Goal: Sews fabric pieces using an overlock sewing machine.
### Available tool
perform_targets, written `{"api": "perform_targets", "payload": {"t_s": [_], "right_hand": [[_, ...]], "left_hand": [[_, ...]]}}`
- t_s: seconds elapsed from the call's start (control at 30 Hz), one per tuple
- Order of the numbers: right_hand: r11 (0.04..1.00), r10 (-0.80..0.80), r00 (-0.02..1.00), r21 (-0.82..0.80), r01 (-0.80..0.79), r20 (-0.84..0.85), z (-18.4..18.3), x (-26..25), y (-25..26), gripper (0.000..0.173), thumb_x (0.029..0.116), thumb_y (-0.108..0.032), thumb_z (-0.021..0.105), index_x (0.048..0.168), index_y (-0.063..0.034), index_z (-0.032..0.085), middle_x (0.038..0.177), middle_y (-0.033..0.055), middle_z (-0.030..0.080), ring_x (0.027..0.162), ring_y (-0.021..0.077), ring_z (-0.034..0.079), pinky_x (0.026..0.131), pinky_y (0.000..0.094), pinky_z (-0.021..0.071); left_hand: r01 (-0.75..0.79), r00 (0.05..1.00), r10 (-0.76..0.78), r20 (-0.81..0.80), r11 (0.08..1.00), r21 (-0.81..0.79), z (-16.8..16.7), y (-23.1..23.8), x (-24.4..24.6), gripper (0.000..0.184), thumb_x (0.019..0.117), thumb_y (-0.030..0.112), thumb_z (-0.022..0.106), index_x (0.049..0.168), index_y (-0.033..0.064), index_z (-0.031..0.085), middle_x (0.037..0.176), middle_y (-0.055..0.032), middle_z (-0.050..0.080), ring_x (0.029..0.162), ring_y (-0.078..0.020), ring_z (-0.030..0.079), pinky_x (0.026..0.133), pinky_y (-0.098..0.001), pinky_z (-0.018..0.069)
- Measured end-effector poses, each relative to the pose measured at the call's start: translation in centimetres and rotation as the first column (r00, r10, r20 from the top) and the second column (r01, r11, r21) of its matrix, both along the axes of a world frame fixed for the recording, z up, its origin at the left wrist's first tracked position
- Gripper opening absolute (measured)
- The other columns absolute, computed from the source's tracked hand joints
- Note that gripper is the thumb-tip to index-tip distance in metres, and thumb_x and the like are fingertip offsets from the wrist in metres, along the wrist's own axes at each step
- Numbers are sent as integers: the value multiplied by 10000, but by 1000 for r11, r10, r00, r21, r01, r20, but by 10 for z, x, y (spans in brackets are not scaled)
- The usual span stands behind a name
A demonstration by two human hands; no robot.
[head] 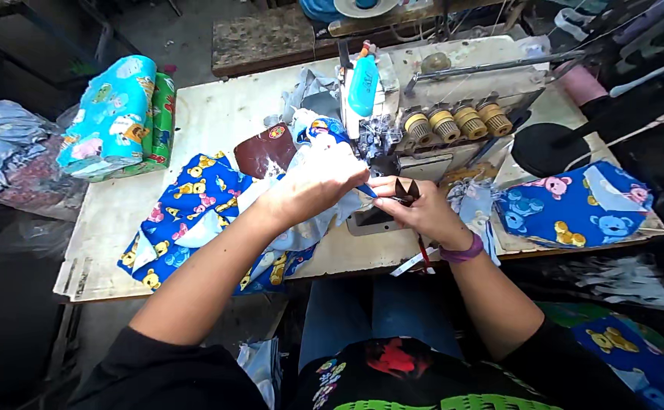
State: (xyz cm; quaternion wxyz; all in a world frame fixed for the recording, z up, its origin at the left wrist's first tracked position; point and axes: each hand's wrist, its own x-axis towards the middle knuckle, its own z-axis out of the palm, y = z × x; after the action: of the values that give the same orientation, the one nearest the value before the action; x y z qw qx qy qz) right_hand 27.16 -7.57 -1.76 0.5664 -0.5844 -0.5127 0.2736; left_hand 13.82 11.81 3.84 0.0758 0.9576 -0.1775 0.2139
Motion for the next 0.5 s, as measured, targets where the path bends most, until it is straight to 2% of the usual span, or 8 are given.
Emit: {"api": "perform_targets", "payload": {"t_s": [0.07,0.2,0.3,0.37,0.43,0.5], "right_hand": [[1000,9,1000,7,-9,-1,0,1,0,130,923,-51,663,1012,-9,747,1139,17,713,605,-91,533,528,93,470],[1000,25,1000,-9,-25,10,1,3,0,153,914,-29,637,1019,-12,747,1120,15,722,602,-85,543,524,98,476],[999,17,1000,-29,-17,23,2,4,-1,211,908,-1,582,1049,-7,740,1111,17,722,574,-83,516,504,103,458],[999,15,1000,-29,-14,25,2,4,-1,254,890,14,555,1063,2,741,1114,28,726,565,-79,504,493,110,448],[999,25,1000,-26,-24,16,3,5,-1,258,877,9,564,1061,-10,745,1112,18,725,573,-76,507,495,113,447],[999,32,999,-18,-32,0,4,4,0,177,876,-38,667,1027,-34,758,1119,2,725,617,-65,548,524,118,474]], "left_hand": [[15,1000,-15,8,1000,2,2,-2,-1,177,1001,37,562,935,14,725,798,-121,692,827,-286,659,827,-424,468],[48,999,-48,-6,997,62,10,1,-6,187,989,16,566,952,49,747,922,-122,705,935,-292,667,878,-450,486],[21,999,-14,-37,977,212,11,3,-11,207,972,-8,548,947,34,749,1076,-143,742,1098,-342,675,992,-515,469],[9,996,11,-87,976,220,6,7,-14,227,963,22,529,978,5,755,1160,-141,743,1214,-363,645,1072,-533,443],[25,994,-12,-111,993,117,0,13,-14,248,960,137,557,992,14,770,1109,-129,746,1192,-351,642,1082,-544,423],[41,989,-47,-138,998,-45,3,16,-16,204,970,169,624,895,28,751,978,-121,730,1091,-312,665,1088,-514,423]]}}
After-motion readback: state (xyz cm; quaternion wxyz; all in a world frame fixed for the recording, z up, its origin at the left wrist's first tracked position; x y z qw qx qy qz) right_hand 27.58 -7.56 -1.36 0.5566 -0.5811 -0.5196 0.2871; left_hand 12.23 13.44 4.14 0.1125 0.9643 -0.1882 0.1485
